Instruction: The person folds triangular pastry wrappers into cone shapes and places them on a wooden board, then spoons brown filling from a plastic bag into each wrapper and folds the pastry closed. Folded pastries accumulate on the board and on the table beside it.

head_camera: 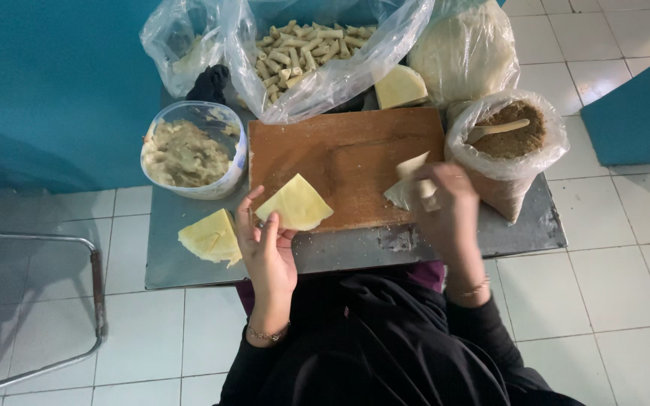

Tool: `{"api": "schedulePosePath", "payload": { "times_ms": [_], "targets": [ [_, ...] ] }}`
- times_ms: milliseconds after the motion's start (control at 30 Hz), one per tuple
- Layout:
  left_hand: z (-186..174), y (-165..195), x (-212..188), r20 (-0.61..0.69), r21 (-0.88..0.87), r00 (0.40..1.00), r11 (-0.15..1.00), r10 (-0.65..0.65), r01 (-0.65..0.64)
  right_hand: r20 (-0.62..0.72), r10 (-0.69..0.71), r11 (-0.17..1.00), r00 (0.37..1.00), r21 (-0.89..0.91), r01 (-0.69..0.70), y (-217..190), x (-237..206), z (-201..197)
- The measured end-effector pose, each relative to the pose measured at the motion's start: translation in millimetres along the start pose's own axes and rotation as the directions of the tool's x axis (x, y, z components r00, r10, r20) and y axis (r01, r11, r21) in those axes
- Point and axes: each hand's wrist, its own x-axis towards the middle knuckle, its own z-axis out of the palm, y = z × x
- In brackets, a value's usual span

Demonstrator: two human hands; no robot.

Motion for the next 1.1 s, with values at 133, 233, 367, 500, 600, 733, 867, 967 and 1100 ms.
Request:
{"api": "schedulePosePath", "payload": {
  "times_ms": [133,233,367,500,600,733,867,967,1100],
  "targets": [
    [2,2,1,0.014,-0.032,1.0,0.999,-0.008,0.009,0.093,-0.137,0.945,0.986,-0.288,0.158,-29,-3,41],
    [1,5,-1,0.033,-0.048,0.999,0.998,-0.025,0.026,0.05,-0.14,0.961,0.989,-0.232,0.148,-44,-11,48],
    [5,3,-1,0.131,-0.081,0.991,0.996,-0.035,0.046,0.082,-0.142,0.97,0.986,-0.185,0.155,-51,-10,44],
    [9,0,-5,0.136,0.037,0.987,0.996,-0.089,0.084,0.071,-0.159,0.976,0.985,-0.142,0.168,-57,-8,42],
    [9,0,-6,0.147,0.151,0.984,0.985,-0.102,0.079,0.116,-0.12,0.983,0.986,-0.125,0.134,-58,-7,33],
    [11,2,-9,0.188,0.341,0.977,0.939,-0.105,0.036,0.043,-0.125,0.989,0.991,-0.079,0.128,-63,-9,24],
    [21,-1,-11,0.194,0.614,0.966,0.789,-0.172,0.017,-0.012,-0.199,0.978,0.98,0.054,0.199,-71,-14,29],
    [29,-3,-18,0.349,0.56,0.933,0.817,-0.085,-0.135,-0.003,-0.186,0.977,0.983,0.105,0.185,-74,-17,34],
    [32,-2,-21,0.418,0.539,0.909,0.805,0.0,-0.248,0.008,-0.183,0.973,0.983,0.145,0.18,-74,-17,36]
  ]
}}
